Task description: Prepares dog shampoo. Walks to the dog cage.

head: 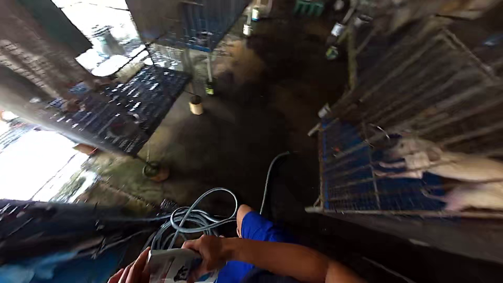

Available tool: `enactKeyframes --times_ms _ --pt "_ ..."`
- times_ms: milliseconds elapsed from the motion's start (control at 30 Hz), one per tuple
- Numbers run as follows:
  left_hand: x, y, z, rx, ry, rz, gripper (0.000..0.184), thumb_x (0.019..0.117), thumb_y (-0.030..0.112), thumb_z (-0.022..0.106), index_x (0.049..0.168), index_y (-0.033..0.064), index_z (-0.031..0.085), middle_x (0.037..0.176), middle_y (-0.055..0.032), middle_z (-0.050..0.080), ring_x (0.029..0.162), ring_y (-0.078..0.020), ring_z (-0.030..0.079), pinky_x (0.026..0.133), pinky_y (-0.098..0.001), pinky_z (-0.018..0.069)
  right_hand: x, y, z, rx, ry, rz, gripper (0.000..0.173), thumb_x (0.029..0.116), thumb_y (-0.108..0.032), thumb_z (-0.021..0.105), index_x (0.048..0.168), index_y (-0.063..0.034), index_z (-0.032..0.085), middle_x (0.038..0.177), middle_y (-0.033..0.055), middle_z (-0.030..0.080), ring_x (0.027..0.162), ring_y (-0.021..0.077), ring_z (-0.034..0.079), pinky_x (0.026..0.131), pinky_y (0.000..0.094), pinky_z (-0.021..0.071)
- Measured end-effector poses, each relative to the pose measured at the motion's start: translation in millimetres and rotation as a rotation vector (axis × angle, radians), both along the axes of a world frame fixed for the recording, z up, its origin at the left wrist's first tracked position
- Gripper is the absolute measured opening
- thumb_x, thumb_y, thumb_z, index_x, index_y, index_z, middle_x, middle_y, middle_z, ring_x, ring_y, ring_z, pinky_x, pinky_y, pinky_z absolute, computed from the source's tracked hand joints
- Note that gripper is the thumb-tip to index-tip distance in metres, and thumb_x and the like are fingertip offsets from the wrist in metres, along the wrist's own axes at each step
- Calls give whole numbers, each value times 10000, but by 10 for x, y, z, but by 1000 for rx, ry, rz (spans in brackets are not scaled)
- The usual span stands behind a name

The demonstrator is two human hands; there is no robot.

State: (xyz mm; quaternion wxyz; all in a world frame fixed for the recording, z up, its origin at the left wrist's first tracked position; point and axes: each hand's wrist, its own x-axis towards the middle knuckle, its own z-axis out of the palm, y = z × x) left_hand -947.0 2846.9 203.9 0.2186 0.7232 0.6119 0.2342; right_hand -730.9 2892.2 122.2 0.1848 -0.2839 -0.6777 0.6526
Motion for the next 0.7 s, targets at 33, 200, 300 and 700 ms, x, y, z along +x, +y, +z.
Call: enactKeyframes --times_ms 33,200,300,700 --pt "170 228 8 34 50 -62 315 1049 71 488 1225 -133 651 1099 -306 710 1077 -472 668 1084 -637 375 148 57 15 -23 -20 -73 555 854 -54 802 1320 125 558 1141 329 668 1084 419 670 984 570 501" --pt "1124 1139 -194 128 47 -313 264 989 -7 530 1161 -148 671 1041 -302 726 1000 -487 697 1059 -681 371 893 246 -236 -6 3 -459 613 848 -64 796 1357 138 520 1158 323 667 1103 388 672 1000 523 510" --pt "1722 1619 -357 123 -14 -381 223 972 -2 539 1066 -135 691 952 -274 729 960 -466 701 1052 -647 409 1360 389 -351 20 -23 -632 587 855 -76 789 1338 137 533 1139 309 676 1083 368 679 985 503 521" --pt "4025 3656 -890 -812 -455 -431 329 1081 110 383 1060 -58 665 841 -12 666 713 -18 609 715 -222 538 3389 1492 -923 56 -94 -930 572 825 -182 819 1280 92 607 1097 243 714 1037 312 705 941 496 548"
